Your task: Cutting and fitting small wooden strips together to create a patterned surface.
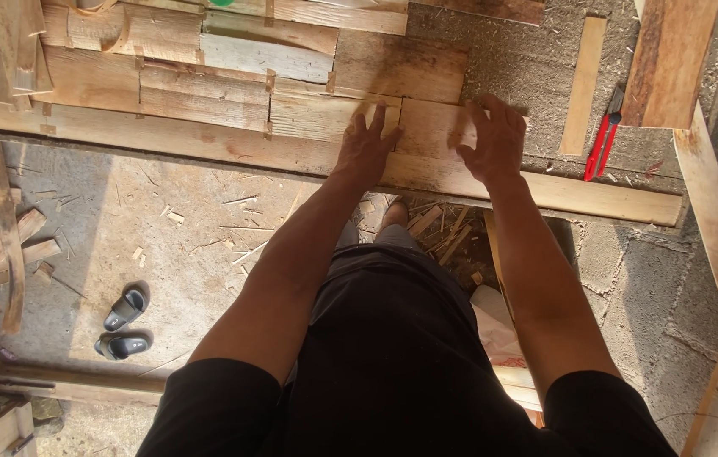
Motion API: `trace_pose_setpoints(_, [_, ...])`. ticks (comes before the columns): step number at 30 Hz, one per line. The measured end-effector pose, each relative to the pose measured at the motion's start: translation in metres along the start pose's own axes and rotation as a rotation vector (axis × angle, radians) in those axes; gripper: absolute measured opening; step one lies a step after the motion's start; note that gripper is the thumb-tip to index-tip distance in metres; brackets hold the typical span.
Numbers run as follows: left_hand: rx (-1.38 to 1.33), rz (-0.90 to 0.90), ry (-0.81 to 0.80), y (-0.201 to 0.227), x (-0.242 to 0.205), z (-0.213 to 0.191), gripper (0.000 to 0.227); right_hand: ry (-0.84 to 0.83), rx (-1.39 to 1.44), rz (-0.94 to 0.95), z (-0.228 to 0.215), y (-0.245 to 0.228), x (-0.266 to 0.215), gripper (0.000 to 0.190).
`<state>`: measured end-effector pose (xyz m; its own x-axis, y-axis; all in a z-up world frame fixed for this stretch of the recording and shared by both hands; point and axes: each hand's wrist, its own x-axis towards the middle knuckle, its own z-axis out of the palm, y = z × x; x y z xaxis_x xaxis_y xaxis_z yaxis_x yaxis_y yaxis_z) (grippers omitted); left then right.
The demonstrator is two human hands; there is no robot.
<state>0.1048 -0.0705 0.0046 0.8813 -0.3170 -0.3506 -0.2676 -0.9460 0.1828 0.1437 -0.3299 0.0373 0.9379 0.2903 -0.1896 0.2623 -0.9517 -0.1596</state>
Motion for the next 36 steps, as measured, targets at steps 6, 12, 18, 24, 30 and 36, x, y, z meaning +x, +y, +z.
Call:
trace_pose_setpoints(6, [-0.017,-0.01,-0.005,0.002,-0.001,-0.002,0.085,0.222,0.223,0.548,0.014,0.038,-0.023,0.076])
trace_pose_setpoints(12, [-0.052,0.002,0.051,-0.001,-0.004,0.001,0.082,0.208,0.386,0.674,0.064,0.082,-0.028,0.07])
trace_pose_setpoints(18, [-0.056,0.003,0.068,0.0,-0.003,0.006,0.08,0.257,0.285,0.532,0.057,0.073,-0.023,0.083])
trace_pose_setpoints(24, [-0.01,-0.005,0.042,0.001,0.001,0.01,0.08,0.231,0.437,0.592,0.05,0.067,-0.024,0.078])
trace_pose_setpoints(30, [-0.004,0.012,0.073,0.001,-0.001,0.01,0.08,0.201,0.47,0.625,0.039,0.056,-0.025,0.084])
trace_pose_setpoints(36, [-0.02,0.009,0.092,0.0,-0.001,0.014,0.079,0.261,0.449,0.561,0.05,0.061,-0.029,0.09])
